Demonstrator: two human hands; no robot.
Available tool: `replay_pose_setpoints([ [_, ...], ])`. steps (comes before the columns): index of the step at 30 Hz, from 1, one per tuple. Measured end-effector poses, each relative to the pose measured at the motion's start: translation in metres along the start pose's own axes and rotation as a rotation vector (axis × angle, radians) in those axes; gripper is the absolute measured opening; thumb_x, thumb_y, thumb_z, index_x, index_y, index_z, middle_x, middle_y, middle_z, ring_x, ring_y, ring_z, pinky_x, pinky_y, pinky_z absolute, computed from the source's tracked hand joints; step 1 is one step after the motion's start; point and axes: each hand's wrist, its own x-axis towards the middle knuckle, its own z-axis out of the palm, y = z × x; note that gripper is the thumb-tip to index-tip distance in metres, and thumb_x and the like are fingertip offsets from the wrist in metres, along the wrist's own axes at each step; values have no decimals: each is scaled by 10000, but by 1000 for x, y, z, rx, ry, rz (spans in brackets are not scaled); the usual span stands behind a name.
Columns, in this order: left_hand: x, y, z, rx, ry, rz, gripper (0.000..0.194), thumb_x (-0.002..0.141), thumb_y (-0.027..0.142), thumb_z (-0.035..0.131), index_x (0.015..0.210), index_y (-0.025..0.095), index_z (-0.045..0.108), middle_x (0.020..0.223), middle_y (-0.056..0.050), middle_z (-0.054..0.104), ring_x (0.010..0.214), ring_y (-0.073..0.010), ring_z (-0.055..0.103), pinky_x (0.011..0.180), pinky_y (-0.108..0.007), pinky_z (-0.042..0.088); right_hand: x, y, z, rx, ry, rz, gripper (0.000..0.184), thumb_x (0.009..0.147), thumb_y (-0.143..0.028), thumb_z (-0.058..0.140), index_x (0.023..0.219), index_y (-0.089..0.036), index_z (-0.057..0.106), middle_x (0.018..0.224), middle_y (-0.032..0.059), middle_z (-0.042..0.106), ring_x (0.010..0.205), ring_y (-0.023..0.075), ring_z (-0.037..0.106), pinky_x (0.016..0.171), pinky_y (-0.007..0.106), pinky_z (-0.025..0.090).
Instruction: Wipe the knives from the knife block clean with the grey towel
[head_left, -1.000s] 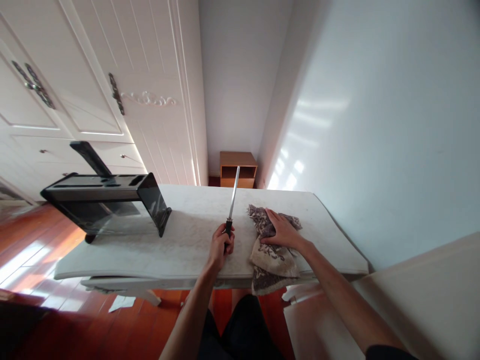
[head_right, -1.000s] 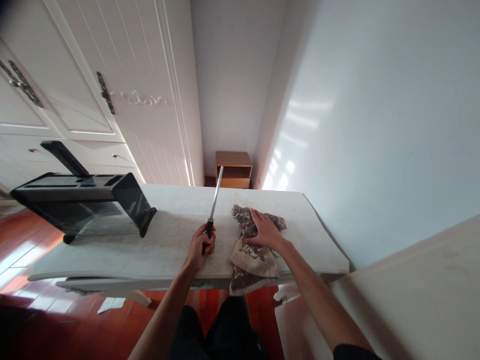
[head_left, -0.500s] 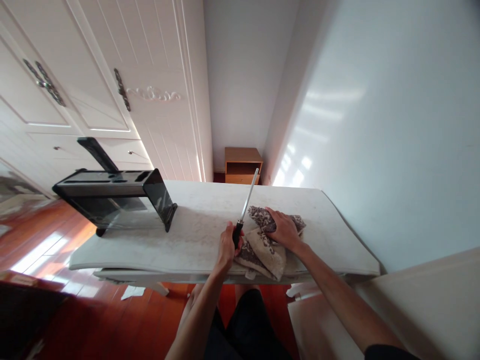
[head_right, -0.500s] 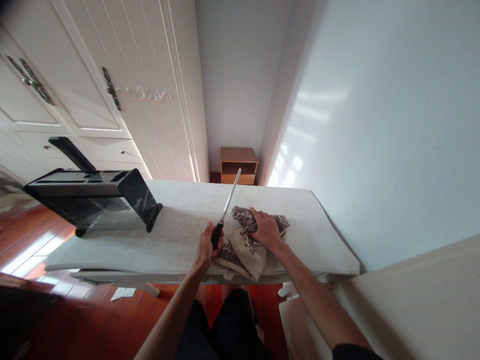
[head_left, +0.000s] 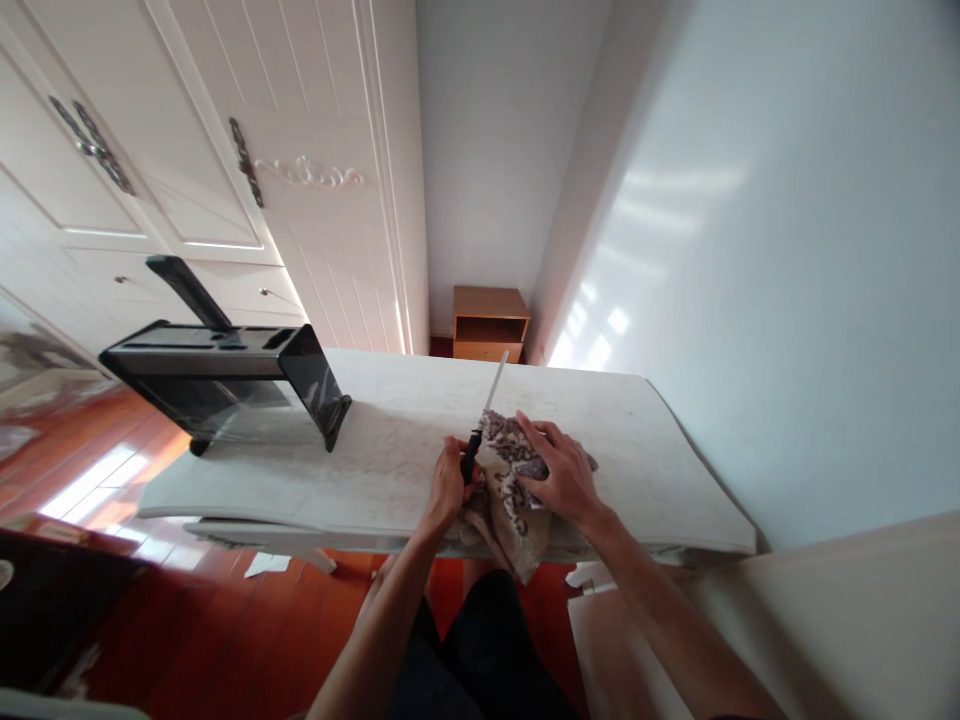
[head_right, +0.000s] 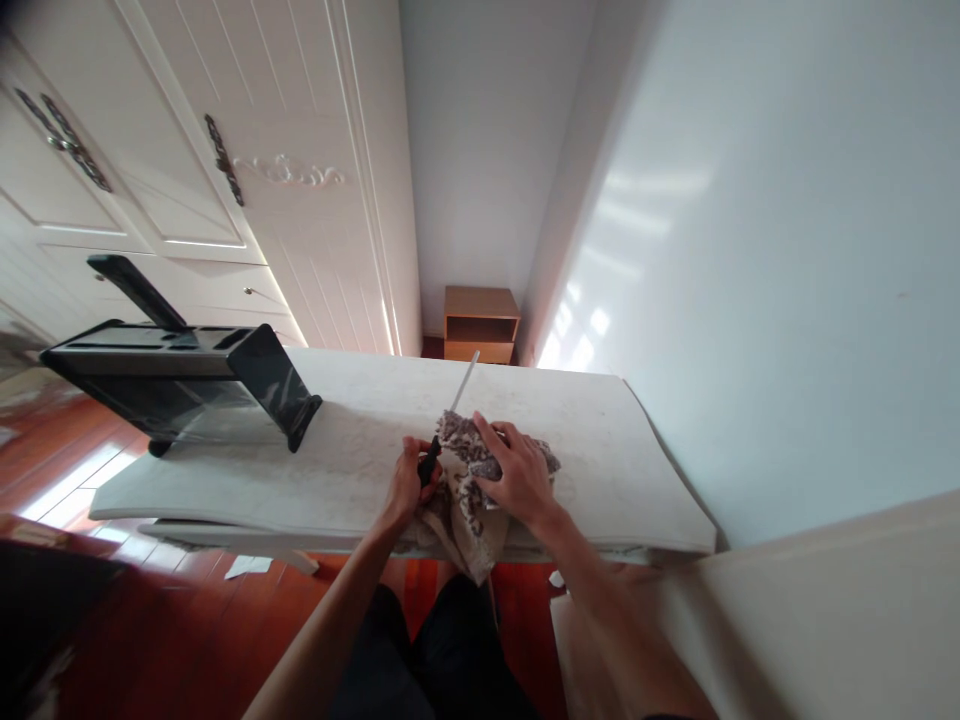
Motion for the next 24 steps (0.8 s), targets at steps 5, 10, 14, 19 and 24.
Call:
replay_pose_setpoints([
  [5, 0, 3, 4, 87, 99, -39, 805, 774, 909, 257, 757, 163, 559, 504, -12, 487, 405, -109, 408, 363, -215, 271, 4, -23, 16, -198, -79, -225, 771, 826, -281, 678, 1529, -318, 365, 1360, 139, 466, 1120, 291, 554, 942, 421, 487],
  [10, -3, 4, 6, 31, 159, -37, 775, 780, 894, 309, 818, 163, 561, 525, 6, 473, 412, -104, 413, 347, -200, 265, 13, -22, 24, -215, -226, -229, 750, 852, -303, 642, 1540, -317, 342, 1294, 144, 497, 1083, 290, 553, 917, 418, 487],
  [14, -5, 1, 3, -61, 97, -22, 705, 798, 870, 334, 831, 185, 496, 465, 49, 417, 312, -70, 292, 308, -190, 191, 21, -14, 18, -183, -374, -238, 841, 837, -354, 647, 1574, -286, 249, 1218, 124, 537, 997, 266, 581, 871, 388, 497],
  [19, -5, 0, 0, -190, 20, -36, 512, 833, 719, 521, 830, 218, 416, 457, 97, 369, 287, -50, 226, 288, -170, 157, 24, -11, 16, -222, -407, -204, 820, 828, -362, 656, 1561, -296, 294, 1200, 113, 557, 978, 257, 590, 867, 366, 486],
  [24, -8, 5, -1, -257, -32, -47, 461, 818, 636, 608, 815, 220, 409, 445, 109, 362, 277, -42, 208, 276, -166, 141, 19, -10, 19, -224, -377, -200, 768, 834, -358, 657, 1537, -288, 356, 1194, 124, 565, 981, 264, 583, 863, 371, 478],
])
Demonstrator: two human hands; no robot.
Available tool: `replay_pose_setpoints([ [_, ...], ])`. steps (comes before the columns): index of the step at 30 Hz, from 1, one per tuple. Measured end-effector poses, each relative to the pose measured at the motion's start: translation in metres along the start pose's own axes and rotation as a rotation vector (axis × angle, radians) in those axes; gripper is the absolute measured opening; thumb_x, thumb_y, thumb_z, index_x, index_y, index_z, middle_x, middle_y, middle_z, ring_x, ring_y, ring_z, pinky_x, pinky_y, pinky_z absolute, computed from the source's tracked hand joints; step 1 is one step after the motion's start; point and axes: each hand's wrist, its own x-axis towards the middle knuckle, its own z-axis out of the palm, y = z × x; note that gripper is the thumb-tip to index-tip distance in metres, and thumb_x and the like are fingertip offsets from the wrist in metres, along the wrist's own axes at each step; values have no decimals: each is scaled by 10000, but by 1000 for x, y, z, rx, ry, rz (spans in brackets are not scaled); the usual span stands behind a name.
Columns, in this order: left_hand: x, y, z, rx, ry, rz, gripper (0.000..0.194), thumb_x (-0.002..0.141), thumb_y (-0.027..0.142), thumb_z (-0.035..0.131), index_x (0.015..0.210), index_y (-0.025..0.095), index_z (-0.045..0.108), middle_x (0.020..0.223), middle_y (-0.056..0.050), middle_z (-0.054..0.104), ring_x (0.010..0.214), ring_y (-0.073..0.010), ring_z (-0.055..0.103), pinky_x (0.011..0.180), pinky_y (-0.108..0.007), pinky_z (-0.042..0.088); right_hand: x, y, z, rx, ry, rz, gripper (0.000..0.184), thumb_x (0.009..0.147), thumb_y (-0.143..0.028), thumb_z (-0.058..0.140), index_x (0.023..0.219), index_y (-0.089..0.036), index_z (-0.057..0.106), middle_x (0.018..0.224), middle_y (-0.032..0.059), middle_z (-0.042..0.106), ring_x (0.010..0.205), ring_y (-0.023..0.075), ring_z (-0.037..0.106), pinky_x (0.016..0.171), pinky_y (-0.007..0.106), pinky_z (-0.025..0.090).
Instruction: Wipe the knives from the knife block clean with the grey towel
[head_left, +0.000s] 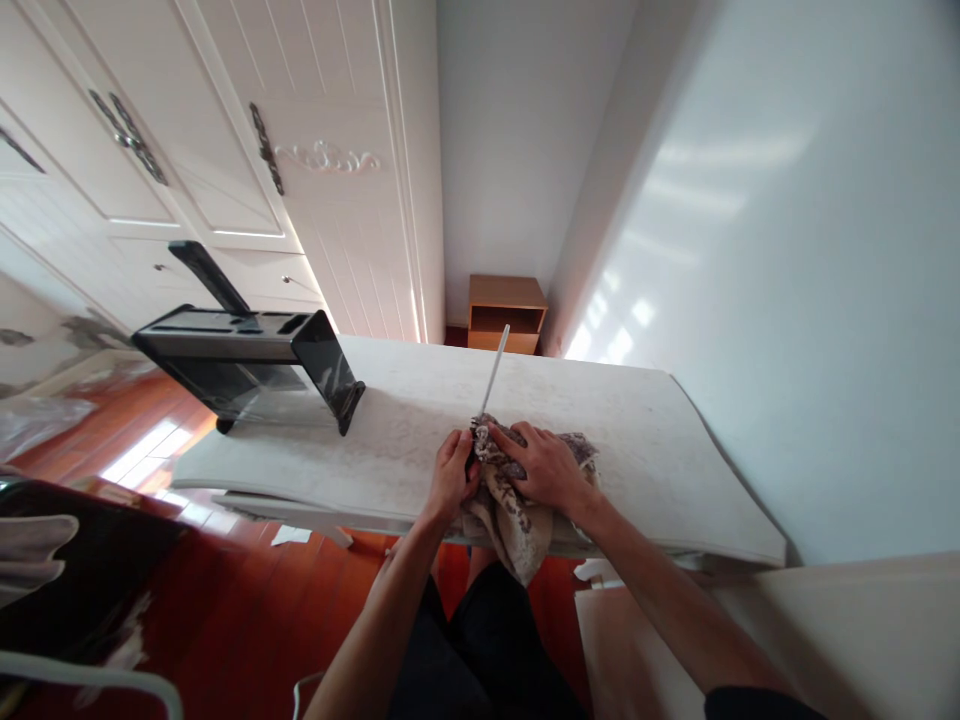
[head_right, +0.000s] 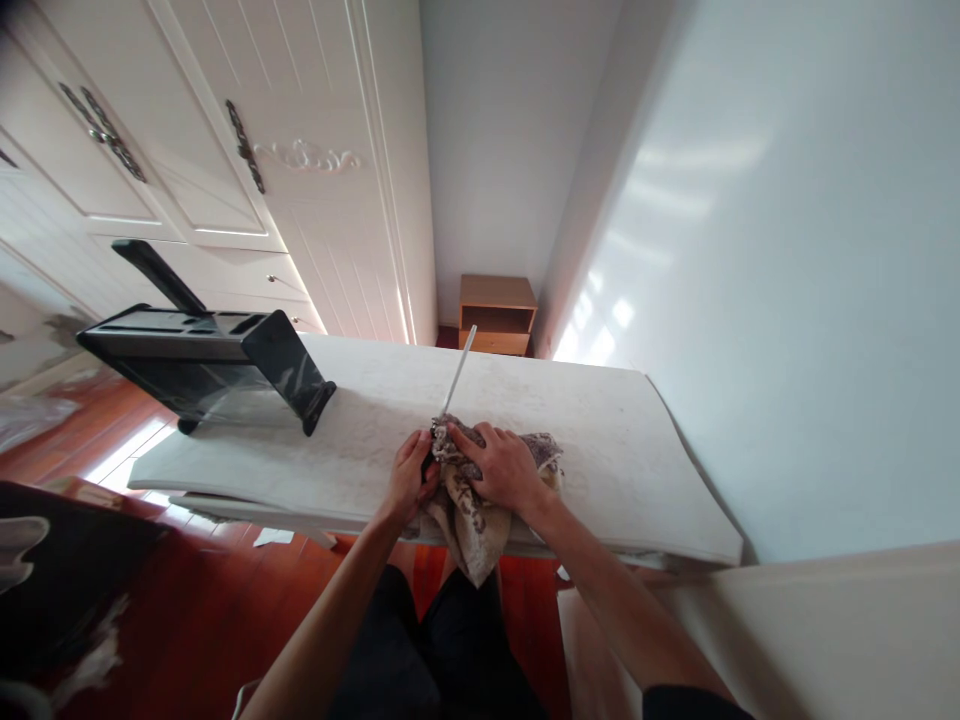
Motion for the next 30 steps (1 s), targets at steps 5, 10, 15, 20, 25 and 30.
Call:
replay_pose_setpoints([
  [5, -3, -1, -1, -50, -6, 32, 476, 817, 653, 598, 798, 212, 419, 452, 100, 395, 268, -50, 250, 271, -173, 158, -4, 2, 4, 52, 38, 24, 699, 828, -335, 654, 1492, -300, 439, 1215, 113, 568, 997, 262, 588, 888, 381, 484],
  [10, -2, -3, -2, 20, -4, 83, 519, 838, 672, 563, 727, 177, 451, 511, 49, 488, 325, -64, 389, 313, -190, 268, -4, 5, 10, 231, 119, 98, 679, 774, -237, 649, 1438, -268, 514, 1216, 86, 589, 1033, 253, 606, 928, 382, 498],
  [15, -3, -3, -2, 64, 0, 110, 586, 817, 733, 535, 837, 147, 549, 561, 44, 495, 366, -60, 398, 359, -195, 274, -7, 16, 12, 522, 296, 143, 677, 753, -171, 584, 1421, -263, 521, 1215, 64, 597, 1086, 232, 604, 980, 375, 491],
  [20, -3, -8, -1, 172, 41, 163, 607, 817, 751, 509, 833, 148, 569, 601, 23, 510, 428, -71, 416, 422, -205, 301, -14, 23, -2, 648, 418, 68, 746, 734, -138, 566, 1455, -305, 477, 1235, 44, 582, 1132, 221, 589, 993, 353, 482],
  [25, -1, -12, -2, 324, 50, 215, 544, 858, 683, 488, 678, 170, 517, 544, 20, 461, 465, -96, 377, 465, -225, 301, -13, 7, -20, 381, 207, -1, 777, 754, -215, 645, 1493, -322, 430, 1233, 66, 575, 1072, 253, 594, 940, 391, 493],
  [30, -3, -9, -6, 326, 93, 294, 408, 847, 538, 568, 704, 156, 571, 673, -11, 547, 661, -136, 466, 613, -225, 386, -8, -8, -30, 263, 51, -43, 824, 756, -262, 675, 1523, -317, 378, 1238, 81, 564, 1042, 268, 601, 910, 400, 501],
])
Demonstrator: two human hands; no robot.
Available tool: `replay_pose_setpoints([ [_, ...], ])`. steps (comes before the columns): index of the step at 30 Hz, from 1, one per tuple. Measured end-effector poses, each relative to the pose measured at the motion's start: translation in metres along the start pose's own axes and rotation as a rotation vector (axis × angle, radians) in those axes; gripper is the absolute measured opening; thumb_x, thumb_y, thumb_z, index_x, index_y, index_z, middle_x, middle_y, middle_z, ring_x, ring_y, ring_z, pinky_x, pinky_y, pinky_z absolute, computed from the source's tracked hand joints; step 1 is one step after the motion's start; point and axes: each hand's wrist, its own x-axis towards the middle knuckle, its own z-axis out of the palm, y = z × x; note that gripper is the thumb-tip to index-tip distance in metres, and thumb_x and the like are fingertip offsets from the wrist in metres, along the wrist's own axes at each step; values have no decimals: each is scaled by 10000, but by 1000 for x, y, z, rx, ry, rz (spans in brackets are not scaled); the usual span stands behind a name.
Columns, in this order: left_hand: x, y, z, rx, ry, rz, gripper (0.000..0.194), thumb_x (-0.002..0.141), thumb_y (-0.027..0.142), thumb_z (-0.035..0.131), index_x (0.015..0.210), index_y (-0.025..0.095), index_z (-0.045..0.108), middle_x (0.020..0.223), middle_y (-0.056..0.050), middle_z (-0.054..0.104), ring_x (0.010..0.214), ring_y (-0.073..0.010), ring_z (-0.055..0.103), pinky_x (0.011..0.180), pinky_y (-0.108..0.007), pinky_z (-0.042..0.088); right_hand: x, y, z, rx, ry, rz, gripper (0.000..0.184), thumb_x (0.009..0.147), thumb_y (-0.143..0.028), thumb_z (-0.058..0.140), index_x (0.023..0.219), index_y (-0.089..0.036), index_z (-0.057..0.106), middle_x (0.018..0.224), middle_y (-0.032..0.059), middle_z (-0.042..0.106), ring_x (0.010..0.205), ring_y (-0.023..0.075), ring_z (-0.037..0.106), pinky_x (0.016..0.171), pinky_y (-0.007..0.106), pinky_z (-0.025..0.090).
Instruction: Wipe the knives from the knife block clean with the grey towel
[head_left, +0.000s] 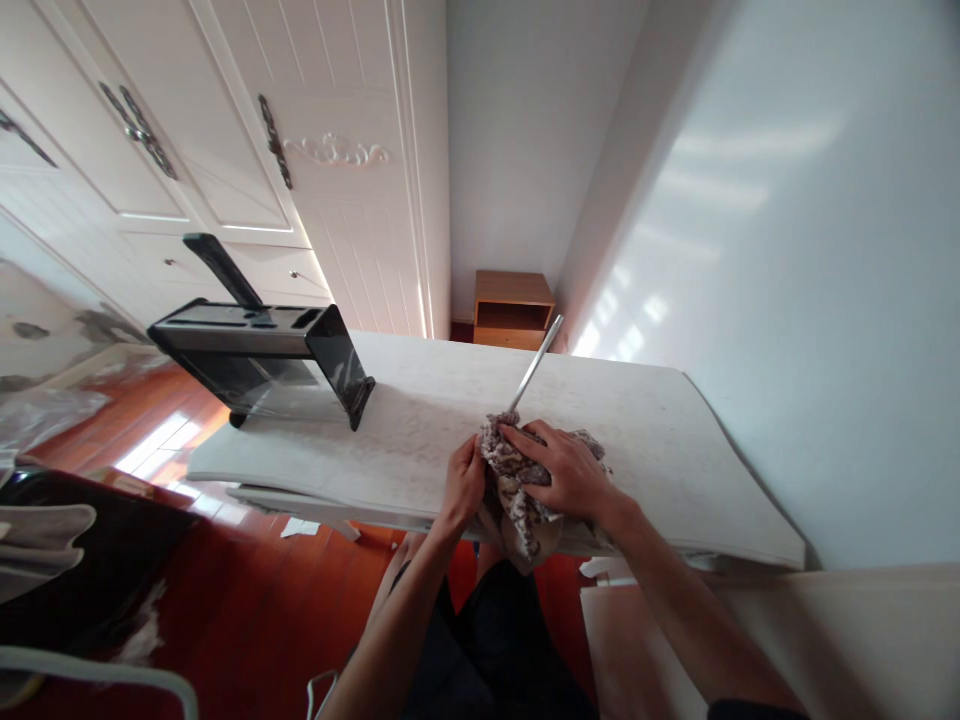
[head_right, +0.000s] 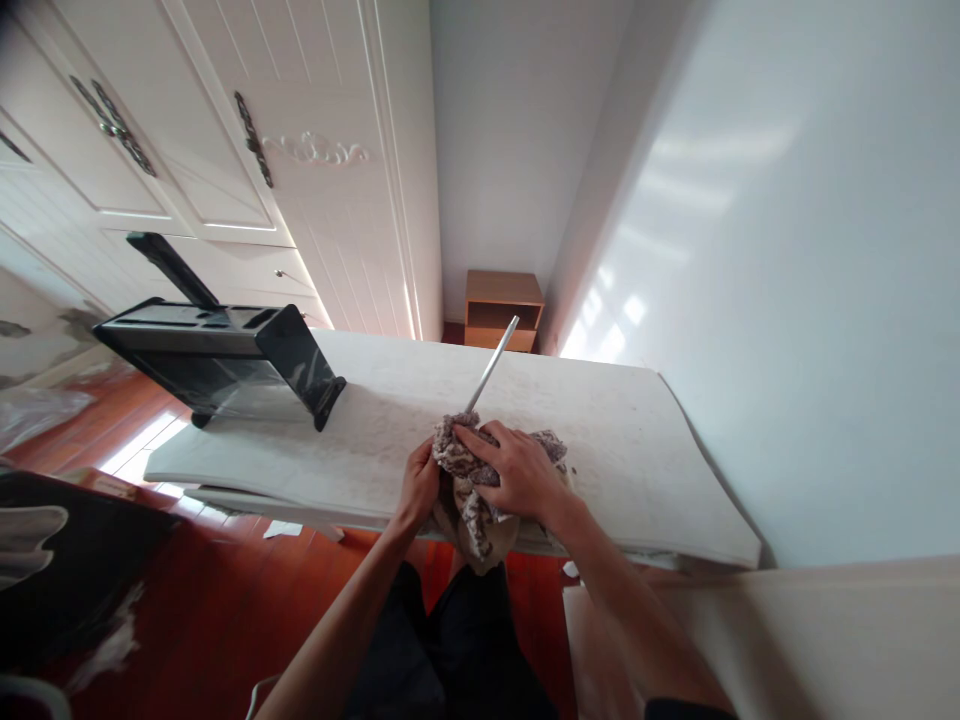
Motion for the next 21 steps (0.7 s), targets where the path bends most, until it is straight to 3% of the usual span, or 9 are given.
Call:
replay_pose_setpoints([
  [2, -1, 2, -1, -36, 6, -11, 419, 839, 555, 576, 713, 155, 575, 677, -11, 548, 662, -134, 465, 607, -224, 387, 0, 0, -2, 14, -25, -11, 810, 755, -267, 670, 1514, -321, 393, 1239, 76, 566, 1033, 260, 605, 905, 389, 502],
  [5, -3, 6, -1, -95, -6, -91, 523, 821, 660, 556, 660, 164, 516, 555, 18, 456, 508, -98, 371, 472, -214, 297, -3, 7, -2, 69, -21, -22, 790, 744, -257, 666, 1494, -319, 425, 1241, 66, 576, 1032, 244, 612, 906, 371, 503],
  [7, -3, 7, -1, -136, -26, -138, 573, 814, 717, 529, 641, 174, 477, 492, 37, 398, 427, -78, 308, 412, -213, 227, -5, 12, 0, 112, 44, -10, 790, 741, -245, 659, 1492, -312, 426, 1249, 63, 580, 1058, 245, 610, 920, 375, 504],
  [12, -2, 6, -1, -219, -77, -187, 607, 782, 759, 546, 707, 157, 542, 446, 49, 387, 358, -60, 285, 368, -203, 173, -8, 26, 4, 354, 277, 24, 741, 761, -218, 624, 1475, -295, 440, 1344, 68, 556, 1207, 259, 559, 1036, 409, 465],
  [16, -3, 4, -2, -267, -148, -224, 613, 772, 755, 565, 709, 146, 550, 443, 45, 395, 341, -52, 282, 355, -202, 161, 2, 52, 11, 685, 575, 293, 599, 698, -319, 722, 1279, -235, 599, 1230, 66, 637, 1129, 266, 599, 1016, 440, 473],
  [19, -3, 3, -3, -267, -161, -221, 613, 782, 756, 552, 722, 146, 547, 441, 49, 387, 338, -50, 282, 354, -198, 165, 13, 77, 21, 1020, 878, 582, 463, 674, -365, 744, 1093, -207, 628, 982, 22, 678, 875, 198, 639, 840, 377, 530],
  [21, -3, 3, -3, -258, -168, -217, 609, 791, 753, 544, 727, 148, 537, 441, 53, 380, 338, -47, 276, 359, -195, 161, 19, 87, 28, 1173, 1039, 698, 442, 666, -372, 751, 1048, -204, 607, 899, -8, 663, 770, 155, 621, 742, 315, 520],
])
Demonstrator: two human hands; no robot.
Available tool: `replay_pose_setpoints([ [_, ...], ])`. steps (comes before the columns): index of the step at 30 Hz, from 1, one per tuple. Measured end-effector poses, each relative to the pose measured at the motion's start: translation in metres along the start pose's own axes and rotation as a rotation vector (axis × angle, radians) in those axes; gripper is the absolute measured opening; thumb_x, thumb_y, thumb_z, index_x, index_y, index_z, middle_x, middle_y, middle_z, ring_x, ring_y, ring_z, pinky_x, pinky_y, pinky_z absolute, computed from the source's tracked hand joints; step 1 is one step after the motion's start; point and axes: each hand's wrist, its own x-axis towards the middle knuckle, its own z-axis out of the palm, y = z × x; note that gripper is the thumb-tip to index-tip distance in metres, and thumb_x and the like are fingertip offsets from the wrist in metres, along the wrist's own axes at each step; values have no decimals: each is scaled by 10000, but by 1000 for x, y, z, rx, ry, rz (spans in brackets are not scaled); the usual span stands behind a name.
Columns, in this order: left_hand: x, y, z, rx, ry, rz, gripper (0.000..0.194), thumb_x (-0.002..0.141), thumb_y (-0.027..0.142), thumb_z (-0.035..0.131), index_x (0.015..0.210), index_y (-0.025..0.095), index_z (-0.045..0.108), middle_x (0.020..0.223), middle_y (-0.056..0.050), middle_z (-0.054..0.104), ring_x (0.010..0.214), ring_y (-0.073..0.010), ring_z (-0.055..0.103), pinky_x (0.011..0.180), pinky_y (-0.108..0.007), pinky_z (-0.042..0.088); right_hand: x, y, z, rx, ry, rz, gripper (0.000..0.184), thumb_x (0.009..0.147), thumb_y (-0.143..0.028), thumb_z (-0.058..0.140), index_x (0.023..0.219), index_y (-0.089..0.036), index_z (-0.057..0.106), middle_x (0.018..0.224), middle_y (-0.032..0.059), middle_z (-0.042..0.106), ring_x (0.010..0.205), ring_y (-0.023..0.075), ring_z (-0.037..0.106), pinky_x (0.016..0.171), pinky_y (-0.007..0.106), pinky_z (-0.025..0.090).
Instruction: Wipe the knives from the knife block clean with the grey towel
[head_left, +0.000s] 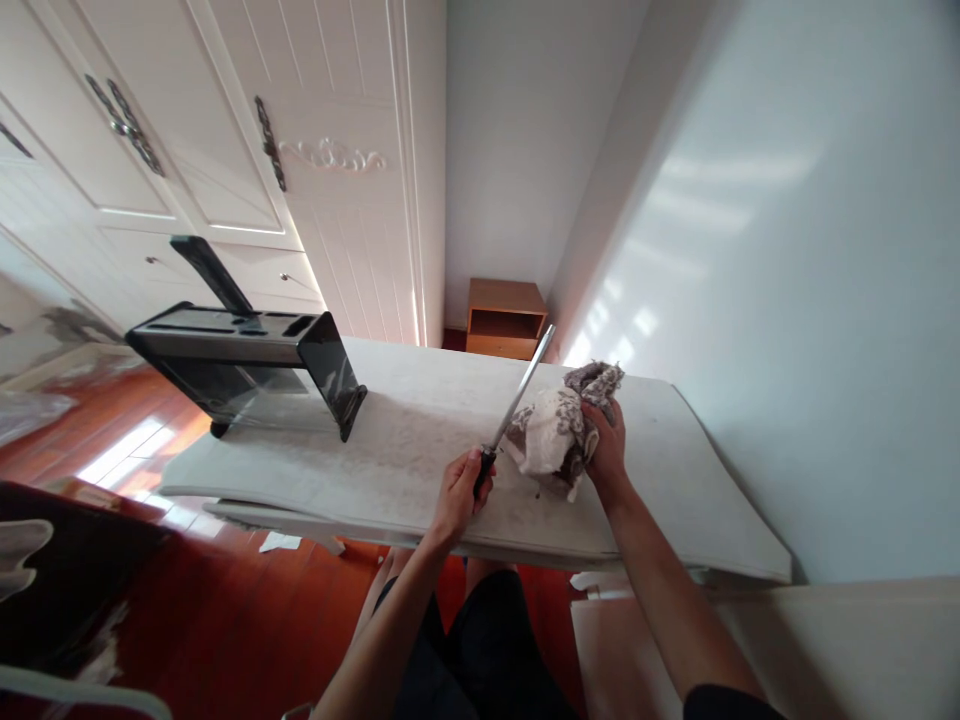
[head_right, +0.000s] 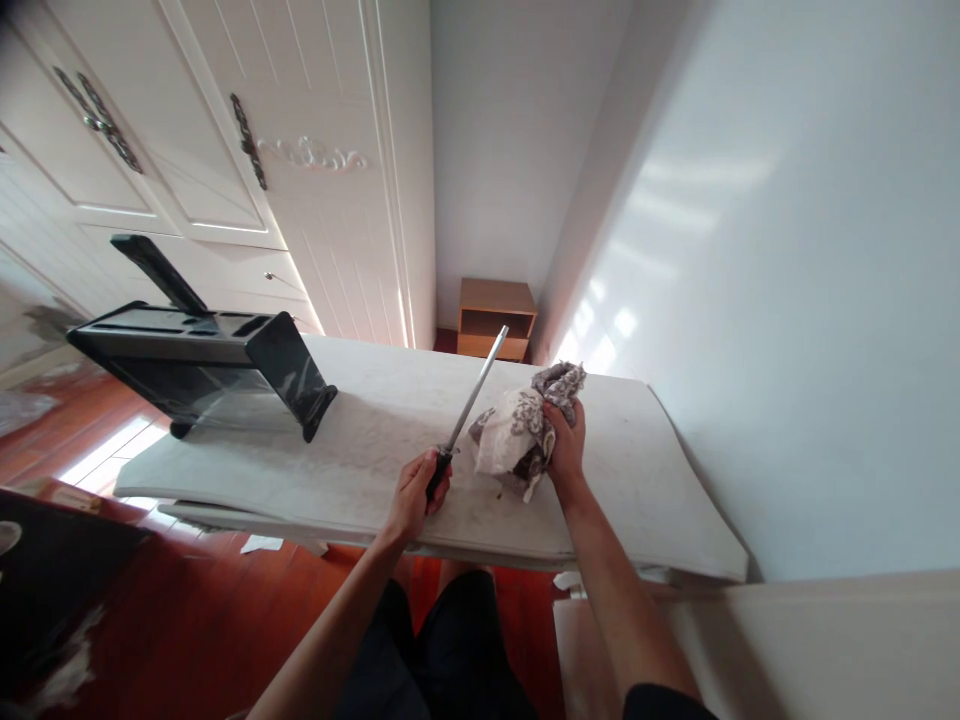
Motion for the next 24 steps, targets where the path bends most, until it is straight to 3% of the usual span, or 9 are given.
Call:
replay_pose_setpoints([
  [3, 0, 1, 0, 29, -21, -18, 616, 790, 761, 534, 731, 148, 533, 448, 53, 379, 342, -47, 270, 364, -199, 153, -1, 6, 7, 80, 58, 28, 480, 655, -371, 780, 1063, -203, 592, 891, -21, 659, 738, 130, 610, 687, 268, 498],
  [7, 2, 4, 3, 136, -63, -20, 643, 798, 793, 473, 741, 156, 539, 458, 50, 374, 360, -64, 277, 378, -215, 174, -21, 4, 23, 113, -93, 38, 537, 628, -343, 828, 1102, -207, 617, 959, -16, 678, 787, 123, 625, 718, 249, 511],
  [11, 6, 5, 6, 364, -84, 54, 634, 863, 762, 395, 696, 163, 519, 493, 29, 399, 432, -86, 333, 433, -228, 233, -42, 2, 35, 204, -192, 229, 450, 641, -412, 817, 996, -186, 655, 880, 10, 714, 749, 172, 663, 715, 305, 558],
  [15, 9, 0, 4, 501, -77, 107, 615, 921, 712, 312, 692, 171, 495, 554, 6, 451, 495, -107, 389, 481, -243, 284, -51, -2, 29, 312, -430, 485, 468, 615, -525, 816, 908, -181, 694, 828, 57, 739, 742, 234, 698, 718, 365, 595],
  [19, 9, 3, 5, 562, -82, 119, 589, 937, 683, 272, 710, 179, 478, 577, 4, 459, 531, -120, 408, 525, -257, 329, -54, -3, 19, 242, -637, 522, 502, 474, -330, 910, 909, -167, 718, 794, 58, 743, 682, 222, 696, 650, 325, 597],
  [21, 8, 8, 7, 588, -119, 119, 582, 938, 674, 273, 705, 180, 472, 576, 6, 450, 541, -120, 405, 538, -256, 335, -55, 0, 18, 192, -652, 521, 468, 457, -262, 910, 872, -159, 719, 768, 49, 737, 643, 207, 685, 611, 309, 592],
  [24, 7, 15, 9, 543, -199, 45, 588, 916, 707, 289, 708, 182, 455, 579, 13, 440, 515, -106, 377, 498, -245, 301, -58, 5, 23, 184, -568, 476, 394, 488, -244, 897, 824, -160, 708, 759, 30, 731, 602, 177, 665, 572, 285, 586],
])
